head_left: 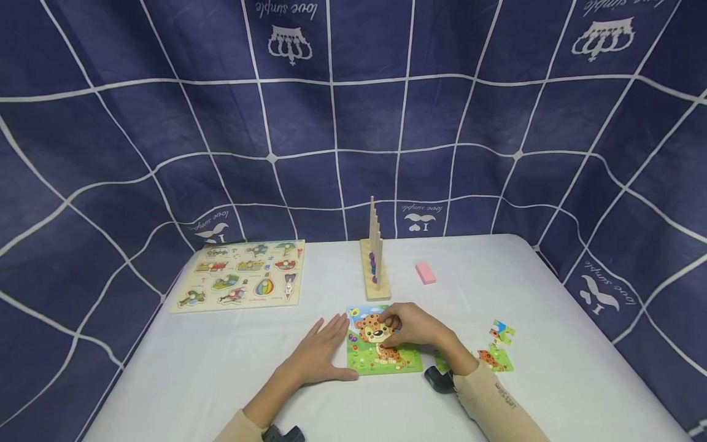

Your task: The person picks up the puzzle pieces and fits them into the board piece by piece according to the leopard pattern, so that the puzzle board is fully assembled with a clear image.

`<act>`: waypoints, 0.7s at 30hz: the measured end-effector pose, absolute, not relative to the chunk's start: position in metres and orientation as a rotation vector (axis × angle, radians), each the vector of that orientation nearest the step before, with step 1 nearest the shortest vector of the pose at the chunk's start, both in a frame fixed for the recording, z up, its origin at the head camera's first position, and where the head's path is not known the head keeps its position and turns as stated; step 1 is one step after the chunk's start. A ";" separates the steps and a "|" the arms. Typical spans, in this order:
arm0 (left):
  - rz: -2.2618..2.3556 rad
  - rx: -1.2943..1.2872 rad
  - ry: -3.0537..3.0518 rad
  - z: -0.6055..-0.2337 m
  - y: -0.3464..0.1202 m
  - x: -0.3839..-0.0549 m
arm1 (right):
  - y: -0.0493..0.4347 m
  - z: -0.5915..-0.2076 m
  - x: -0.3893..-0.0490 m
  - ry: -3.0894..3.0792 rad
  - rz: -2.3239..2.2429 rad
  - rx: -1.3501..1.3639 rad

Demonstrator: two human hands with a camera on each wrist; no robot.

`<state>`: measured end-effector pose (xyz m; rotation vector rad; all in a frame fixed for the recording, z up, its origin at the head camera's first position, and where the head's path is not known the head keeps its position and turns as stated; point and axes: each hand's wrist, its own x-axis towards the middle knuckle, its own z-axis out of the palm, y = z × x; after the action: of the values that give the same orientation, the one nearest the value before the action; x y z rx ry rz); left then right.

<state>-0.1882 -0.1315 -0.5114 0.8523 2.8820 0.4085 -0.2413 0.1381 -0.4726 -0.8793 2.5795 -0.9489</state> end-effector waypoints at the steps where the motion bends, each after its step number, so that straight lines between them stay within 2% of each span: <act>1: 0.411 0.849 2.882 -0.511 -0.131 -0.188 | 0.138 -0.472 -0.241 2.575 -0.953 -0.881; 21: 0.433 0.861 2.896 -0.510 -0.131 -0.187 | 0.138 -0.465 -0.239 2.567 -0.952 -0.815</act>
<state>-0.1866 -0.1311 -0.5096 0.8612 2.8957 0.4325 -0.2387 0.1383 -0.4652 -0.8147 2.5673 -0.9519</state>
